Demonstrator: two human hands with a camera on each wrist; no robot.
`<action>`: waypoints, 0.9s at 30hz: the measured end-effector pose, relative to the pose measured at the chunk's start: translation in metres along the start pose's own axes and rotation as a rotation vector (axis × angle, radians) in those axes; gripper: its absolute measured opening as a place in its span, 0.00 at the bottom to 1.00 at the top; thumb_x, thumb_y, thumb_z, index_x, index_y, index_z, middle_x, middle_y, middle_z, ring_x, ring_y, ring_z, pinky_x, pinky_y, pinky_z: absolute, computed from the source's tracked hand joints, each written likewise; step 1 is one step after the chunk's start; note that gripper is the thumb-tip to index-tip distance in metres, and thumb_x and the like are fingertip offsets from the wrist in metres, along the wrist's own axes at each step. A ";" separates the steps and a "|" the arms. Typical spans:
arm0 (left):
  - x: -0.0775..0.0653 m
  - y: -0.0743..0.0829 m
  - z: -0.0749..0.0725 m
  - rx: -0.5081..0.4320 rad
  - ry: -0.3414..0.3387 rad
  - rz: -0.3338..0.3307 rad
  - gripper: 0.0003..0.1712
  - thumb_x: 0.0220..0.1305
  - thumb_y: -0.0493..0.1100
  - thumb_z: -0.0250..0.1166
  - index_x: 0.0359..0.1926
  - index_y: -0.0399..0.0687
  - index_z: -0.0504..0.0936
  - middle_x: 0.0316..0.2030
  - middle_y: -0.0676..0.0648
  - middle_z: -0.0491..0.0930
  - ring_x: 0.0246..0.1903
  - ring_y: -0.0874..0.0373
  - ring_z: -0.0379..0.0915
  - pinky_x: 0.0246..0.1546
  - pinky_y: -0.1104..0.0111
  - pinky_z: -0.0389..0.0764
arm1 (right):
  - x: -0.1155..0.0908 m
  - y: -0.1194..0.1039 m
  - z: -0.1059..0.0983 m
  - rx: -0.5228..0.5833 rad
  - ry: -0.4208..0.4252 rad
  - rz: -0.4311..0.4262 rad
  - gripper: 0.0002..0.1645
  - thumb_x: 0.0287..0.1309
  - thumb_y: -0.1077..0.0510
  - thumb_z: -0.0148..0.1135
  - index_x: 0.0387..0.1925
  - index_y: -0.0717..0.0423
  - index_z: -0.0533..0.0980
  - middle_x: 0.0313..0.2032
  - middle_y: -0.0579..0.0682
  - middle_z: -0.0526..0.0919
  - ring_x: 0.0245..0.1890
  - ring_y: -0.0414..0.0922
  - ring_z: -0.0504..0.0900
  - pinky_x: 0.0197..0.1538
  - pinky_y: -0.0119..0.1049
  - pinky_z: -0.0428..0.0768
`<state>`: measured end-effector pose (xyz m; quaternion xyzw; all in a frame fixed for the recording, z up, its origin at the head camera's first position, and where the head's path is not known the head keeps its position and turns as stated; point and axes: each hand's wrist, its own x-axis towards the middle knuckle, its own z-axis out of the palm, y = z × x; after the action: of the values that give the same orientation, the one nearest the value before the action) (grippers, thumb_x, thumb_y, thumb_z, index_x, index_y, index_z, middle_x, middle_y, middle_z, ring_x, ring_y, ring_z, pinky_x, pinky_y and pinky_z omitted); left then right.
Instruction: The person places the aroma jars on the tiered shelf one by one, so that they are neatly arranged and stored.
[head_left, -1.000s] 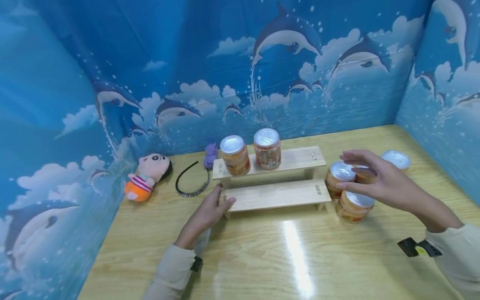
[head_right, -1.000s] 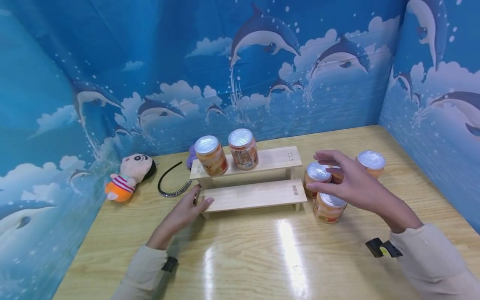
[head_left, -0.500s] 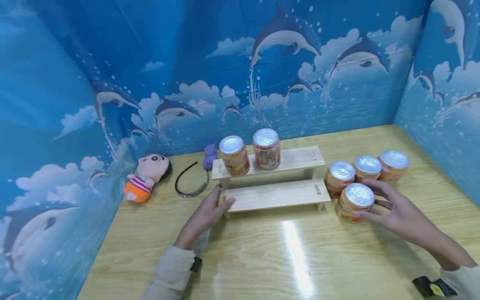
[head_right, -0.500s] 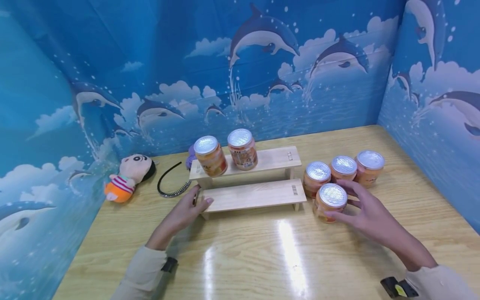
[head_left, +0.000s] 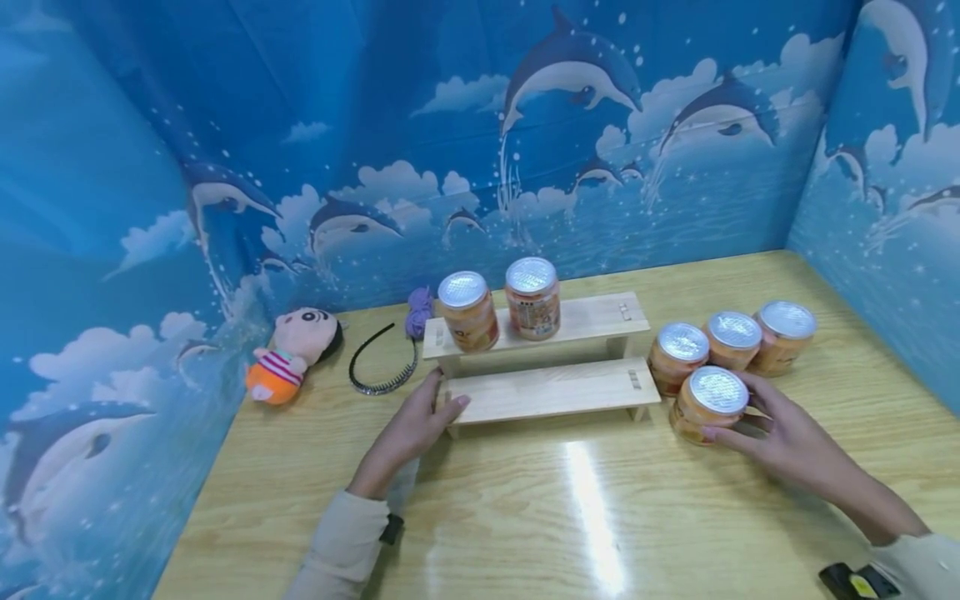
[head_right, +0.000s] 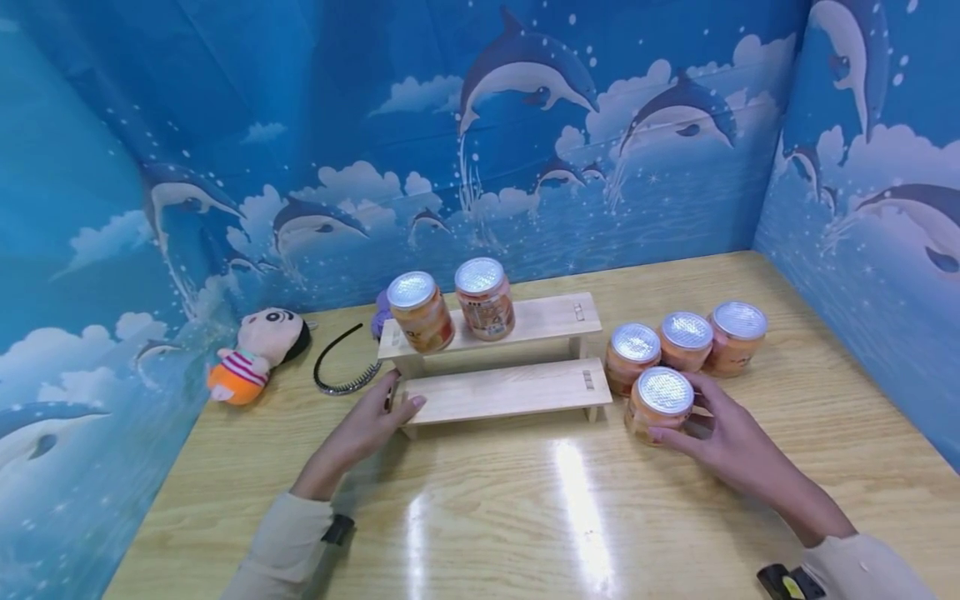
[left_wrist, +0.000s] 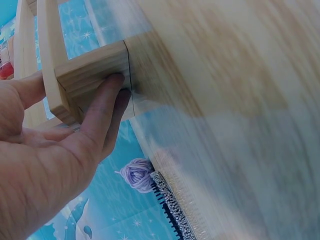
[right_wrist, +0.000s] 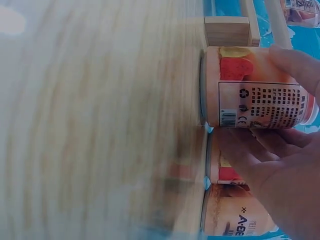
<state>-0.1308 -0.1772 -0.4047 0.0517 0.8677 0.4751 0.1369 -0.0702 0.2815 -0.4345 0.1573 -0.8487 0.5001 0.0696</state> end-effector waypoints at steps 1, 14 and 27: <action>0.000 0.000 0.000 0.000 0.000 0.001 0.42 0.75 0.51 0.60 0.81 0.48 0.50 0.77 0.38 0.54 0.74 0.38 0.52 0.73 0.43 0.56 | 0.000 0.000 0.000 0.000 -0.001 -0.008 0.49 0.48 0.74 0.75 0.69 0.72 0.59 0.59 0.32 0.68 0.56 0.20 0.69 0.50 0.14 0.76; 0.000 -0.001 0.000 -0.006 -0.005 0.012 0.42 0.75 0.51 0.60 0.81 0.49 0.50 0.77 0.39 0.53 0.74 0.39 0.52 0.73 0.44 0.56 | 0.002 -0.013 -0.010 -0.053 -0.028 0.030 0.48 0.51 0.71 0.75 0.70 0.71 0.59 0.62 0.63 0.70 0.54 0.18 0.68 0.48 0.12 0.74; 0.001 -0.001 0.000 0.004 0.003 0.000 0.43 0.75 0.52 0.60 0.81 0.49 0.50 0.77 0.38 0.53 0.74 0.38 0.52 0.73 0.43 0.56 | 0.017 -0.052 -0.029 -0.080 -0.006 -0.041 0.52 0.50 0.73 0.75 0.73 0.68 0.59 0.66 0.54 0.69 0.56 0.23 0.70 0.51 0.11 0.72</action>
<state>-0.1313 -0.1771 -0.4057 0.0516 0.8689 0.4733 0.1355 -0.0702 0.2797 -0.3729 0.1733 -0.8647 0.4638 0.0838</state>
